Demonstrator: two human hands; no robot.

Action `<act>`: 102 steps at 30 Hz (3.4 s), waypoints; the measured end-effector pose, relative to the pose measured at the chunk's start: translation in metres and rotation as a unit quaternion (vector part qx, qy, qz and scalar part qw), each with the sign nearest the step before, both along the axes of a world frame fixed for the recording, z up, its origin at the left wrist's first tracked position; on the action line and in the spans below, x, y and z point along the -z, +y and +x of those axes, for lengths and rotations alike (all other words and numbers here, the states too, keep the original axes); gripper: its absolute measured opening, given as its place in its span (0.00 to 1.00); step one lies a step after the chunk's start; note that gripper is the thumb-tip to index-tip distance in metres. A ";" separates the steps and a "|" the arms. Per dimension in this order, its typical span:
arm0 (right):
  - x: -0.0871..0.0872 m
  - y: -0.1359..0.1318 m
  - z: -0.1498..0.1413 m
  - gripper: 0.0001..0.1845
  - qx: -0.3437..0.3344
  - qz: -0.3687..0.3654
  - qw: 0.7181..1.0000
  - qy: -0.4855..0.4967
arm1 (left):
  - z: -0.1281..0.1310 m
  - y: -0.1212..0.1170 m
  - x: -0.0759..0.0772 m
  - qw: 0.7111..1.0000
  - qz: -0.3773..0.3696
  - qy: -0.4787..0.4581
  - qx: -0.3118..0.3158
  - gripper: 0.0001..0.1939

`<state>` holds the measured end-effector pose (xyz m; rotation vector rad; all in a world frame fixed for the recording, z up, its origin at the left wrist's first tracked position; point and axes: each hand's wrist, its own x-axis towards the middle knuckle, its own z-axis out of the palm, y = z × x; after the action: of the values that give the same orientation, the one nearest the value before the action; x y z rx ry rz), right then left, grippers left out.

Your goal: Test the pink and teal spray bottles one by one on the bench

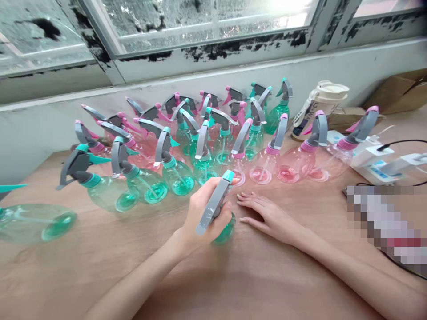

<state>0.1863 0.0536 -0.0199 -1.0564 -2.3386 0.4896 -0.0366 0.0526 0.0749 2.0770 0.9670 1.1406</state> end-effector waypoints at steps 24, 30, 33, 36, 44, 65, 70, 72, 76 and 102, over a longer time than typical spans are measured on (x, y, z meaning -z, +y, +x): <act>-0.003 0.001 0.003 0.18 -0.016 -0.026 0.999 0.037 | 0.005 -0.004 -0.004 0.999 0.004 0.007 -0.046 0.09; -0.003 0.001 0.004 0.18 -0.021 -0.040 0.999 0.024 | 0.005 -0.006 -0.003 0.999 -0.004 0.008 -0.043 0.11; -0.002 0.002 0.006 0.17 -0.024 -0.044 0.998 0.028 | 0.004 -0.006 -0.003 0.999 0.000 0.010 -0.042 0.11; 0.000 0.005 0.010 0.17 -0.025 -0.041 0.998 0.037 | 0.004 -0.005 -0.002 0.999 0.005 0.009 -0.037 0.12; 0.002 0.010 0.014 0.17 -0.019 -0.036 0.998 0.047 | 0.003 -0.006 -0.003 0.999 0.007 0.012 -0.032 0.13; 0.001 0.009 0.013 0.15 -0.016 -0.033 0.998 0.052 | 0.004 -0.006 -0.011 0.999 0.024 0.019 -0.040 0.08; 0.002 0.008 0.013 0.15 -0.015 -0.041 0.998 0.041 | 0.006 -0.006 -0.016 0.998 0.023 0.032 -0.048 0.06; 0.004 0.008 0.013 0.15 -0.011 -0.038 0.999 0.035 | 0.005 -0.005 -0.016 0.999 0.021 0.030 -0.034 0.05; 0.009 0.008 0.013 0.15 -0.005 -0.027 0.999 0.024 | 0.003 -0.004 -0.012 0.999 0.034 0.011 -0.014 0.05; 0.009 0.007 0.012 0.14 -0.003 -0.030 1.000 0.007 | 0.006 -0.007 -0.002 0.999 0.038 -0.008 -0.034 0.12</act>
<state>0.1983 0.0603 -0.0289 -1.0699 -2.3294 0.5698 -0.0310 0.0457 0.0767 2.1040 1.0088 1.2452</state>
